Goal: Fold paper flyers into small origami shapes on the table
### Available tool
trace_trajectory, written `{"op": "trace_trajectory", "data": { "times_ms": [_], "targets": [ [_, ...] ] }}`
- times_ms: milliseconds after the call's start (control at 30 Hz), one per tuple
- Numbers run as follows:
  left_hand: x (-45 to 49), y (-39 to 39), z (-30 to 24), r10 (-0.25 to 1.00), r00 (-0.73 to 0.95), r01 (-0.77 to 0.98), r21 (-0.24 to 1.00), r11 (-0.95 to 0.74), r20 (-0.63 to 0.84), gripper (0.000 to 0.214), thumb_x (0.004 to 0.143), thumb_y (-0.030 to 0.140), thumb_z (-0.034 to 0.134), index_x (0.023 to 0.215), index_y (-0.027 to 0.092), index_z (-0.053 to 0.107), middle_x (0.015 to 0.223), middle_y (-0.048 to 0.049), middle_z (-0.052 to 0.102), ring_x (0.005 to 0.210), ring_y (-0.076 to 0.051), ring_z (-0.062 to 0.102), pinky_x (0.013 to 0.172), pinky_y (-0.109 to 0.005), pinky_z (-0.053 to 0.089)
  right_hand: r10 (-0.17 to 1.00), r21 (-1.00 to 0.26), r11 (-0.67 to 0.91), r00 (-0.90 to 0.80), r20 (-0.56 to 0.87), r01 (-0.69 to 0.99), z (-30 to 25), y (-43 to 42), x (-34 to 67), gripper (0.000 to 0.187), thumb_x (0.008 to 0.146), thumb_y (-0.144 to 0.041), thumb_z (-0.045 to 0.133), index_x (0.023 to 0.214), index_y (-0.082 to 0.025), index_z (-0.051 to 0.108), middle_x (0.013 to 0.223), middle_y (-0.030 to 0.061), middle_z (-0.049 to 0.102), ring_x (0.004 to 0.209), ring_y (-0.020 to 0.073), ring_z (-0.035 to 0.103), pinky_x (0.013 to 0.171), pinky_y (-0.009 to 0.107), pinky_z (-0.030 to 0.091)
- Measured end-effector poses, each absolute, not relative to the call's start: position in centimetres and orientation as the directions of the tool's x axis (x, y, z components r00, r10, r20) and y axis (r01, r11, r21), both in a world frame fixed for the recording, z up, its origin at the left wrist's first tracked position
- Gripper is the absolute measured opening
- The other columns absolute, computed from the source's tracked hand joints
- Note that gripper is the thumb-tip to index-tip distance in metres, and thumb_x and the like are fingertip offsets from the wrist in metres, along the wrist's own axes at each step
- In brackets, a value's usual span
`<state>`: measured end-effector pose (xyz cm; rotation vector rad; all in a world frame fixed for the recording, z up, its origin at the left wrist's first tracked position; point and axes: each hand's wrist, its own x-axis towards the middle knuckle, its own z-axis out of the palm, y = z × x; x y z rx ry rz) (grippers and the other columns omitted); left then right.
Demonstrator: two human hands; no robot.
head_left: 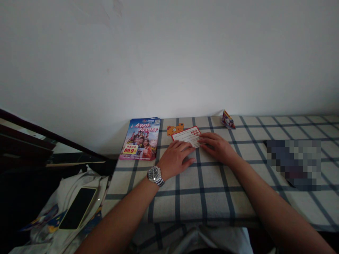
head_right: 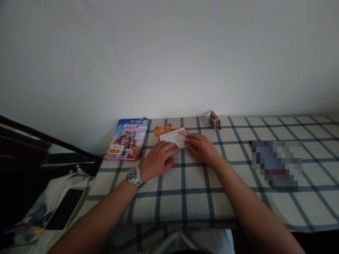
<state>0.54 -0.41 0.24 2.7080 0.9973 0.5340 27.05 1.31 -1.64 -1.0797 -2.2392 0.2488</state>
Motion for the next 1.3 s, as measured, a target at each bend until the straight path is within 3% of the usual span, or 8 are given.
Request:
{"op": "trace_trajectory", "data": {
  "times_ms": [133, 267, 467, 700, 900, 1300],
  "targets": [
    [0.5, -0.3, 0.1, 0.648, 0.712, 0.570, 0.316, -0.758, 0.270, 0.037, 0.103, 0.043, 0.057, 0.135, 0.024, 0.064, 0.137, -0.0073, 0.064, 0.131, -0.026, 0.057, 0.127, -0.055, 0.029, 0.750, -0.422, 0.657, -0.487, 0.447, 0.625, -1.7, 1.2, 27.0, 0.016, 0.097, -0.025, 0.066, 0.109, -0.027, 0.076, 0.137, 0.0097, 0.069, 0.133, 0.0297, 0.062, 0.112, 0.054, 0.053],
    [0.5, -0.4, 0.2, 0.664, 0.689, 0.600, 0.287, -0.747, 0.290, 0.037, 0.103, 0.043, 0.058, 0.135, 0.025, 0.066, 0.146, -0.0079, 0.059, 0.140, -0.027, 0.051, 0.129, -0.055, 0.025, 0.767, -0.436, 0.637, -0.469, 0.438, 0.635, -1.5, 1.0, 26.9, 0.012, 0.097, -0.027, 0.066, 0.096, -0.025, 0.078, 0.134, 0.0109, 0.069, 0.124, 0.0297, 0.067, 0.106, 0.053, 0.057],
    [0.5, -0.5, 0.3, 0.721, 0.631, 0.673, 0.259, -0.693, 0.287, 0.043, 0.100, 0.043, 0.062, 0.138, 0.023, 0.066, 0.141, -0.0105, 0.060, 0.132, -0.030, 0.053, 0.121, -0.053, 0.039, 0.758, -0.449, 0.652, -0.514, 0.402, 0.611, -1.2, 0.7, 26.8, 0.016, 0.098, -0.031, 0.066, 0.088, -0.025, 0.078, 0.131, 0.0108, 0.070, 0.122, 0.0296, 0.067, 0.105, 0.051, 0.057],
    [0.3, -0.2, -0.1, 0.707, 0.643, 0.647, 0.283, -0.708, 0.296, 0.039, 0.102, 0.041, 0.059, 0.138, 0.026, 0.066, 0.141, -0.0088, 0.061, 0.131, -0.028, 0.055, 0.124, -0.054, 0.036, 0.756, -0.468, 0.654, -0.506, 0.415, 0.594, -1.3, 0.7, 26.5, 0.012, 0.098, -0.029, 0.066, 0.104, -0.027, 0.076, 0.126, 0.0092, 0.072, 0.119, 0.0266, 0.069, 0.102, 0.046, 0.059],
    [0.0, 0.1, -0.1, 0.690, 0.662, 0.621, 0.302, -0.724, 0.292, 0.037, 0.103, 0.040, 0.058, 0.136, 0.025, 0.067, 0.140, -0.0078, 0.063, 0.131, -0.027, 0.056, 0.123, -0.053, 0.037, 0.765, -0.440, 0.642, -0.481, 0.429, 0.628, -1.8, 0.7, 26.3, 0.028, 0.094, -0.029, 0.071, 0.122, -0.028, 0.072, 0.137, 0.0119, 0.067, 0.128, 0.0298, 0.065, 0.107, 0.049, 0.056],
    [-0.2, 0.5, -0.2, 0.666, 0.691, 0.577, 0.340, -0.743, 0.282, 0.039, 0.104, 0.039, 0.057, 0.139, 0.024, 0.064, 0.144, -0.0070, 0.063, 0.135, -0.026, 0.056, 0.124, -0.052, 0.035, 0.757, -0.403, 0.653, -0.548, 0.355, 0.641, -1.8, 0.2, 25.8, 0.038, 0.090, -0.038, 0.077, 0.126, -0.027, 0.069, 0.137, 0.0138, 0.065, 0.128, 0.0335, 0.062, 0.108, 0.054, 0.054]
  ]
}}
